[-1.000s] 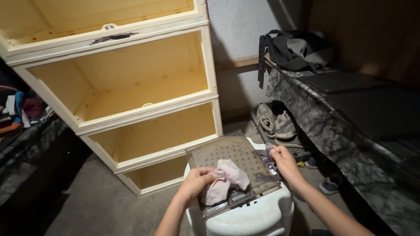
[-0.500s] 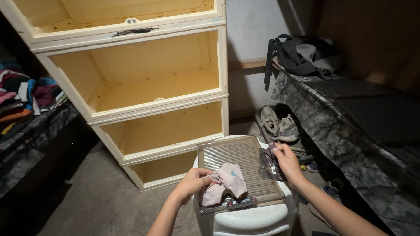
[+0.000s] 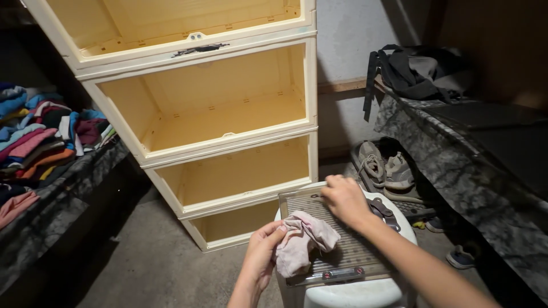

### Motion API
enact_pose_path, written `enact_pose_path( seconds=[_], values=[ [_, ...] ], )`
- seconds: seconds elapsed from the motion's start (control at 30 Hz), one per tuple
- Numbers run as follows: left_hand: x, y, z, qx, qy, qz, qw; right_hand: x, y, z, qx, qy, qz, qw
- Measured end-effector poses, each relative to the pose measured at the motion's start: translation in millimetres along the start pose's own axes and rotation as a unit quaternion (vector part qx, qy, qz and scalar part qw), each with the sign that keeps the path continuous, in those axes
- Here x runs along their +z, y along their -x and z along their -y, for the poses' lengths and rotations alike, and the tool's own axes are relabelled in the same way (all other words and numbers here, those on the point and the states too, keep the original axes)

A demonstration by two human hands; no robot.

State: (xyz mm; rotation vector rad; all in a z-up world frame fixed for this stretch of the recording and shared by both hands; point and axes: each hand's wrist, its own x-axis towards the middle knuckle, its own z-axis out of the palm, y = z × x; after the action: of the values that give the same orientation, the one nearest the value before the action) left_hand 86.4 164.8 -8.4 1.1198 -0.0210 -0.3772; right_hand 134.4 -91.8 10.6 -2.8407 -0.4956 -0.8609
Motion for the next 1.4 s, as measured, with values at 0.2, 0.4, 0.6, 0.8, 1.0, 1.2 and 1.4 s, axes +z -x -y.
enact_pose_path(
  seconds=[0.2, 0.4, 0.6, 0.8, 1.0, 1.2, 1.4],
  values=[
    [-10.2, -17.1, 16.1, 0.024, -0.077, -0.013, 0.997, 24.3, 8.7, -0.8, 0.047, -0.09, -0.023, 0.995],
    [-31.9, -28.8, 23.0, 0.076, -0.268, -0.094, 0.956, 0.4, 55.7, -116.1, 0.212, -0.315, -0.019, 0.925],
    [-27.6, -17.7, 34.2, 0.067, -0.44, -0.108, 0.889, 6.8, 105.9, -152.5, 0.333, -0.249, 0.023, 0.909],
    [10.9, -2.8, 36.8, 0.091, -0.554, -0.172, 0.81, 22.6, 109.6, -136.9, 0.311, -0.195, 0.009, 0.93],
    [23.8, 14.8, 16.3, 0.032, -0.619, -0.18, 0.764, 32.9, 109.6, -110.1, 0.308, -0.237, -0.02, 0.921],
    [10.4, 21.2, 5.1, 0.017, -0.614, -0.188, 0.766, 13.7, 108.5, -92.9, 0.329, -0.266, -0.016, 0.906],
    [1.6, 18.6, 10.9, 0.047, -0.607, -0.189, 0.771, 6.0, 107.7, -77.2, 0.251, -0.252, -0.025, 0.934]
  ],
)
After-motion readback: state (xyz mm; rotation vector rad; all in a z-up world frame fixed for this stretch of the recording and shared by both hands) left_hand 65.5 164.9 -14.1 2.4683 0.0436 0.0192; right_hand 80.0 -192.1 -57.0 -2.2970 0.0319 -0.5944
